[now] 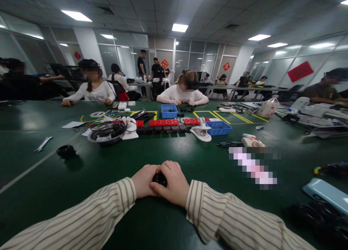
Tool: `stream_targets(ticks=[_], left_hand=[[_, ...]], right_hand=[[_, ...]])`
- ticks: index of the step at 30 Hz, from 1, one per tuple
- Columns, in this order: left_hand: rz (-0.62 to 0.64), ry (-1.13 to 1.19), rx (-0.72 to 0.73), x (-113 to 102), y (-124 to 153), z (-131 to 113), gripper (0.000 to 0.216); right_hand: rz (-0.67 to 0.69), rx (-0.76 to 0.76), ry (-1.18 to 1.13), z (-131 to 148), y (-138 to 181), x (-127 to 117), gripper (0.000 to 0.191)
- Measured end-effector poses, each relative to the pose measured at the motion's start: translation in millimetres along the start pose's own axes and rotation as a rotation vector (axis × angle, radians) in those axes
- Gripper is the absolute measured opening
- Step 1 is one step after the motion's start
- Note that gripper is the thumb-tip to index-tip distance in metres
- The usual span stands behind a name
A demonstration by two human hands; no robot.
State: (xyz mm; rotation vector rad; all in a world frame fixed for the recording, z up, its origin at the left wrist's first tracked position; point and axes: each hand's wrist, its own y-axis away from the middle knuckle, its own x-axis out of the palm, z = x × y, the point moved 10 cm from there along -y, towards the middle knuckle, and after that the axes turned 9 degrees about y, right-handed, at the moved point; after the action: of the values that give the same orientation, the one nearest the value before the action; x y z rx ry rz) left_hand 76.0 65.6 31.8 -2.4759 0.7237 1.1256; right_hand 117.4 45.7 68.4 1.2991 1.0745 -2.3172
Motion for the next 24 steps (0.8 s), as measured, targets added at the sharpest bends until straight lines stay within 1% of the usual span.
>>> stream_targets(ticks=[4,6,8,11,14,16,19,22,24], left_hand=[[0.022,0.007,0.004,3,-1,11,0.029],[0.04,0.035,0.023,5,-2,15,0.026],[0.073,0.076,0.051,8,-3,18,0.023],[0.102,0.132,0.105,10,-4,17,0.023],[0.12,0.163,0.148,10,-5,14,0.027],[0.125,0.173,0.169,9,-4,10,0.033],[0.091,0.173,0.172,5,-2,6,0.05],[0.014,0.122,0.094,0,0,5,0.058],[-0.023,0.08,0.047,-2,2,3,0.058]], right_hand=[[0.002,-0.075,-0.068,7,0,-2,0.018],[-0.017,-0.152,-0.119,14,2,-4,0.016],[-0.028,-0.237,-0.167,21,4,-5,0.019],[-0.031,-0.343,-0.21,30,7,-6,0.019],[-0.038,-0.381,-0.224,33,10,-8,0.018],[-0.043,-0.371,-0.222,33,10,-11,0.02],[-0.084,-0.306,-0.189,29,8,-16,0.025],[-0.107,-0.179,-0.111,18,5,-15,0.037],[-0.078,-0.094,-0.043,10,3,-9,0.042]])
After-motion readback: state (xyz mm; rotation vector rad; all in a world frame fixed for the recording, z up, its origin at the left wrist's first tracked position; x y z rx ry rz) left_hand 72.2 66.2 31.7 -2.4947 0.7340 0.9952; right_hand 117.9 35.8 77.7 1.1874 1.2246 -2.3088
